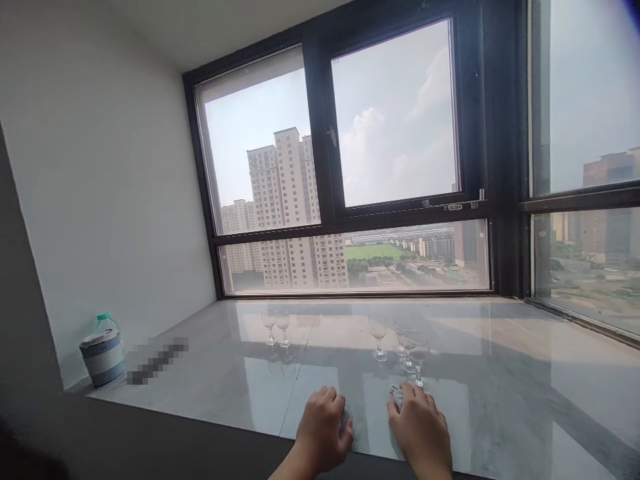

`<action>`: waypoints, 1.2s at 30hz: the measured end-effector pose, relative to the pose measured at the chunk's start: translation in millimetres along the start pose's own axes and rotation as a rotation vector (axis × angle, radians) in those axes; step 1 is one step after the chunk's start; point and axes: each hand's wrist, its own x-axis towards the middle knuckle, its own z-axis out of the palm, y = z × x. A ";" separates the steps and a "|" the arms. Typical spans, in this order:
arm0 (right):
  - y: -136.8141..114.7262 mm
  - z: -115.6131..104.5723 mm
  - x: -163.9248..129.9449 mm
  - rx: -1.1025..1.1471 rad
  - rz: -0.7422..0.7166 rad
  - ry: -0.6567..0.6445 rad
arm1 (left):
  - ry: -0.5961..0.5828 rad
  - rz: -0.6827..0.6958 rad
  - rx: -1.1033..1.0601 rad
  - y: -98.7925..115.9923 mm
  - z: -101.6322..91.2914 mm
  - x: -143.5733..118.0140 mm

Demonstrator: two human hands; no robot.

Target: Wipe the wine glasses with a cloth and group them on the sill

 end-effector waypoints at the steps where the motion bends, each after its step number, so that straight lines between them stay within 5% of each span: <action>1: 0.6 0.0 0.3 -0.001 -0.003 -0.001 | 0.004 0.000 -0.006 -0.7 0.9 -0.2; 8: 4.4 2.1 2.5 -0.002 -0.019 -0.053 | 0.082 -0.087 -0.045 -24.4 -7.0 15.4; 15: 4.3 3.0 1.0 -0.014 -0.024 -0.035 | 0.081 -0.470 0.207 -109.4 -19.2 62.5; 21: 4.4 3.7 2.7 -0.014 -0.020 -0.013 | 0.008 -0.567 0.211 -163.8 1.5 86.7; 28: 3.7 7.7 3.9 0.017 -0.003 -0.002 | -0.041 -0.625 0.199 -178.8 23.2 112.5; 36: 2.2 2.2 3.0 0.063 0.003 -0.011 | -0.016 -0.602 0.165 -183.3 26.9 111.7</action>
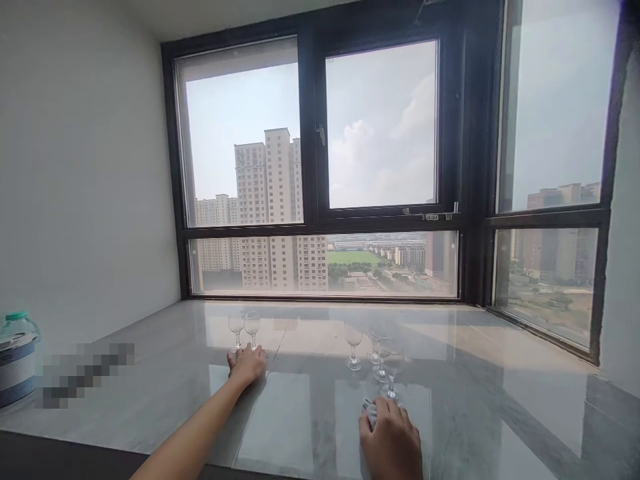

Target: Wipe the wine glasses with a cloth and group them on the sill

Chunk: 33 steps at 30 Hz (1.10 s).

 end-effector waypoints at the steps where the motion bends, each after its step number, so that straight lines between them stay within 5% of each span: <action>1: 0.1 -0.3 0.1 0.004 0.005 -0.006 | 0.000 0.010 -0.008 -0.9 -0.4 -0.5; 10: -0.8 -1.1 -1.2 -0.011 0.012 0.071 | -0.019 0.163 -0.028 4.0 -18.8 -30.3; 22: 3.2 5.8 2.4 0.018 0.025 0.031 | 0.003 0.544 -0.355 68.5 -14.6 -151.1; 33: 4.9 6.3 3.9 0.027 0.060 -0.021 | -0.043 0.732 -0.373 78.6 -18.8 -162.1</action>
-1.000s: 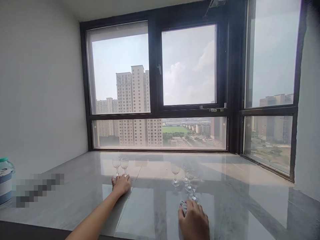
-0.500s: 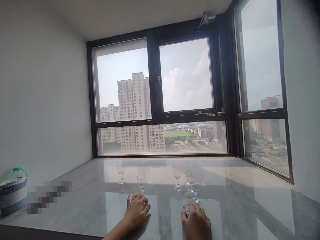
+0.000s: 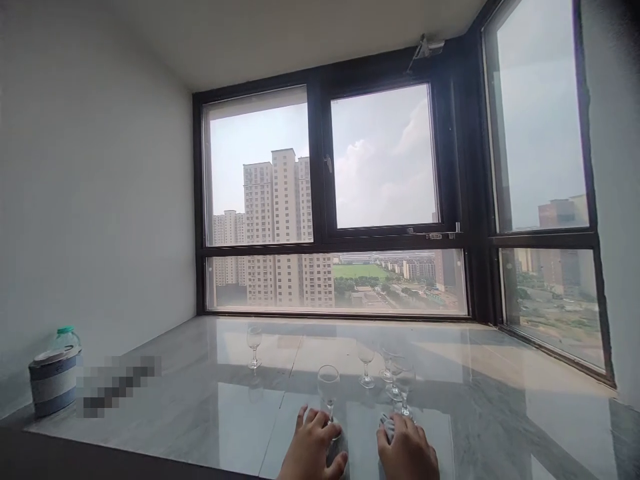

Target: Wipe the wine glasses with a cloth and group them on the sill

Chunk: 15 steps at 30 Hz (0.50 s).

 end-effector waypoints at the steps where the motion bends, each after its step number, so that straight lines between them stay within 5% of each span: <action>1: 0.2 0.3 -0.3 -0.001 -0.003 0.008 | 0.009 -0.001 0.006 -0.7 2.8 0.1; 6: 1.2 4.6 -0.3 0.006 -0.015 0.029 | 0.051 -0.019 -0.003 -0.4 10.9 -1.8; 15: 2.8 5.6 -2.0 0.005 -0.059 0.081 | 0.053 -0.047 -0.071 18.1 -10.8 -10.3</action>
